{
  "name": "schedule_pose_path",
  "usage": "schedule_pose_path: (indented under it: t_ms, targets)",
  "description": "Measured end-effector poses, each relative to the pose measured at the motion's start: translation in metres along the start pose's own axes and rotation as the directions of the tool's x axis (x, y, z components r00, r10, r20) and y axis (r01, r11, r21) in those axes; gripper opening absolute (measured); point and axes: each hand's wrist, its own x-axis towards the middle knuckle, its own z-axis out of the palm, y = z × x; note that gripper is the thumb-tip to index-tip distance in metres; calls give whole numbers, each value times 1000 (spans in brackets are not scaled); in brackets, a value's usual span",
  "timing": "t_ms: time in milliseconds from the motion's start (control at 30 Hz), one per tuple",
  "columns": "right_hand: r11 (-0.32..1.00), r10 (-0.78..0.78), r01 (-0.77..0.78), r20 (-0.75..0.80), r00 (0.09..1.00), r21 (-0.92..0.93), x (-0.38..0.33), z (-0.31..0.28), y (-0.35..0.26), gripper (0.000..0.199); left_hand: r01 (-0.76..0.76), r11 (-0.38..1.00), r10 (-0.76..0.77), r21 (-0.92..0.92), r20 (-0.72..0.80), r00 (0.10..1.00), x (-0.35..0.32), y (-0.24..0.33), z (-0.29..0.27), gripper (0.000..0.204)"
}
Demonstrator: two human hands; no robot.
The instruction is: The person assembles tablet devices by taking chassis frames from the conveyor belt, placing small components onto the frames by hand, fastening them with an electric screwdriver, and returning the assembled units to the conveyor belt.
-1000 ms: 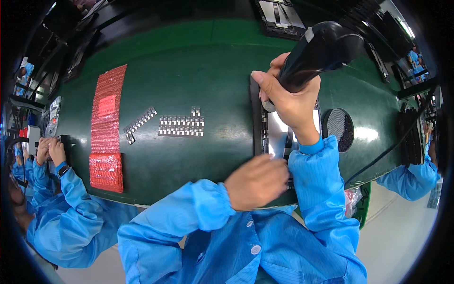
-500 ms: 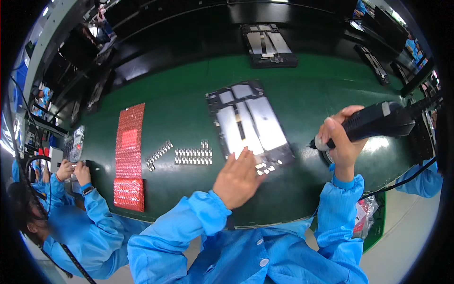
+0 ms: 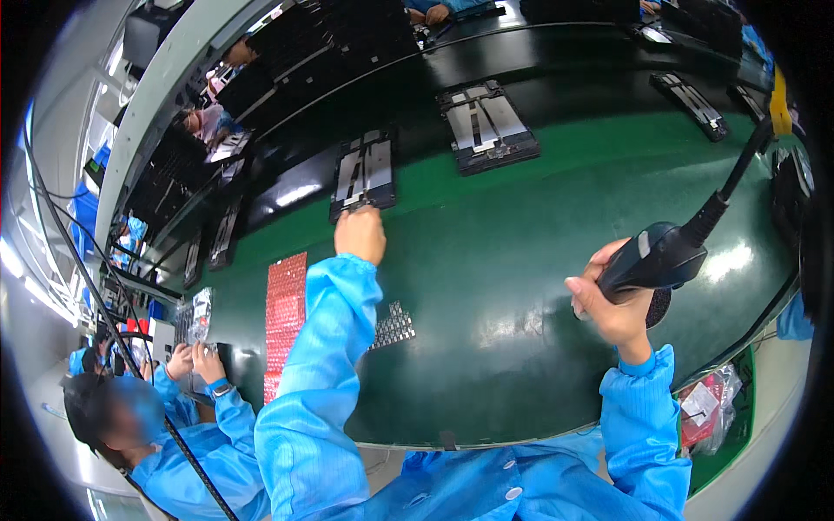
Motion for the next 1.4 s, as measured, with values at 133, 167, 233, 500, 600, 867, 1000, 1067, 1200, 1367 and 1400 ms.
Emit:
schedule_pose_path:
  t_ms: [133, 167, 233, 500, 600, 867, 1000, 1067, 1200, 1367, 1400]
  targets:
    - [999, 29, -27, 54, 998, -36, -3, -4, 3, 35, -236, 969, 243, -68, 118, 963, 26, 63, -10, 37]
    - [999, 26, -24, 47, 999, -35, -4, -7, 5, 35, -279, 955, 289, -97, 118, 950, 37, 79, -6, 39]
    - [996, -7, 16, 105, 994, -87, -6, -8, 10, 36, -328, 939, 334, -100, 47, 941, 58, 103, 5, 44]
    - [997, 71, -66, 166, 984, -38, -9, -6, 10, 37, -203, 979, 206, -32, 210, 956, 136, 150, 13, 42]
    - [991, 120, -113, 100, 988, -78, -15, -6, 9, 38, -62, 998, 62, 0, -56, 997, 136, 153, 24, 36]
    - [989, 144, -144, -9, 990, 32, -9, -9, -11, 36, -216, 949, 121, -228, -368, 922, 53, 151, -39, 32]
    - [996, 29, -17, -135, 990, 92, 6, -28, -22, 34, -481, 823, 343, -302, -411, 845, -31, 157, -63, 49]
    - [994, -59, 78, -222, 973, 76, 17, -41, -25, 31, -539, 776, 425, -327, -360, 830, -71, 162, -73, 54]
    - [989, -148, 136, -315, 938, -59, 31, -78, -27, 27, -563, 702, 486, -436, -284, 826, -143, 178, -85, 53]
    - [980, -195, 174, -284, 939, -99, 33, -101, -15, 23, -487, 560, 504, -671, -191, 843, -181, 194, -80, 46]
    - [983, -179, 157, -285, 942, -99, 33, -101, -14, 23, -486, 554, 504, -676, -193, 842, -180, 195, -79, 46]
